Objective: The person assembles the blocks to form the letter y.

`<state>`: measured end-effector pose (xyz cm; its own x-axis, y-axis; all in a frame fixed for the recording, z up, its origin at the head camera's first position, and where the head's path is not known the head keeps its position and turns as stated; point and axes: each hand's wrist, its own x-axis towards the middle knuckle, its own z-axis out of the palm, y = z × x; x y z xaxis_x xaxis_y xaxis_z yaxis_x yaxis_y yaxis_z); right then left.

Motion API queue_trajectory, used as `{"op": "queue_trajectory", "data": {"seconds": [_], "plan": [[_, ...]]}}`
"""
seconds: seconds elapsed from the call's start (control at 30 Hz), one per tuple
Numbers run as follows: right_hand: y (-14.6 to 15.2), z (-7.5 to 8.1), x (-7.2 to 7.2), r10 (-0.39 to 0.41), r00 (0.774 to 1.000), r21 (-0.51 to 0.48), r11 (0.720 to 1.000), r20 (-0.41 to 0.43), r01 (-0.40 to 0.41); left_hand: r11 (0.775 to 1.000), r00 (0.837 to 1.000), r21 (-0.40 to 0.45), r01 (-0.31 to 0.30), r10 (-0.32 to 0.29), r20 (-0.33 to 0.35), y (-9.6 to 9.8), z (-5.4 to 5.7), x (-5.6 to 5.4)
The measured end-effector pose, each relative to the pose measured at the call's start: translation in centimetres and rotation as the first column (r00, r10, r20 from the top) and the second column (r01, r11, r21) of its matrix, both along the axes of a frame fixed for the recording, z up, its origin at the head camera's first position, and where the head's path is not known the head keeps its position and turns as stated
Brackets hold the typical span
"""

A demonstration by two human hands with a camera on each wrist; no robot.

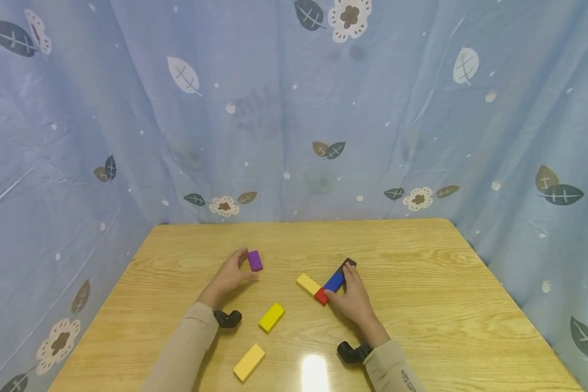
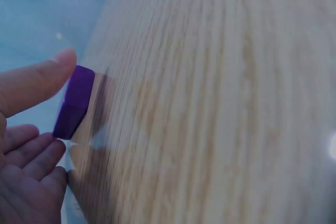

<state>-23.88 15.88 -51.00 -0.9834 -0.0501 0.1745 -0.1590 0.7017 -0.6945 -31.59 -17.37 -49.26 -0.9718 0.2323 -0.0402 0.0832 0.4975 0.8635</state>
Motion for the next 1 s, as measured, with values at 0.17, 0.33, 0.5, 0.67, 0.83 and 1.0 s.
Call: {"op": "queue_trajectory", "data": {"seconds": [0.17,0.33,0.5,0.67,0.83,1.0], "plan": [[0.0,-0.1,0.0,-0.001,1.000,0.006,1.000,-0.007,0.001,1.000,1.000,-0.009,0.009,-0.009,-0.015,-0.1,-0.5,-0.3],[-0.1,-0.3,0.1,-0.002,1.000,0.003,1.000,-0.005,0.002,0.999,0.999,-0.043,0.031,-0.033,-0.037,-0.4,-0.7,-0.5],[-0.1,-0.4,0.1,-0.004,1.000,0.012,1.000,-0.003,0.004,0.993,0.994,-0.106,0.054,-0.063,-0.089,-0.6,-0.7,-0.6],[0.0,-0.2,0.1,-0.005,1.000,0.008,1.000,-0.008,0.006,0.991,0.989,-0.130,0.045,-0.062,-0.137,-0.4,-0.6,-0.8],[-0.1,0.0,0.1,-0.007,1.000,0.002,1.000,-0.009,0.007,0.990,0.986,-0.138,0.024,-0.046,-0.159,-0.2,-0.7,-1.1],[-0.2,0.1,0.2,-0.011,1.000,0.004,1.000,-0.005,0.011,0.991,0.987,-0.136,0.002,-0.024,-0.162,0.0,-1.0,-1.3]]}}
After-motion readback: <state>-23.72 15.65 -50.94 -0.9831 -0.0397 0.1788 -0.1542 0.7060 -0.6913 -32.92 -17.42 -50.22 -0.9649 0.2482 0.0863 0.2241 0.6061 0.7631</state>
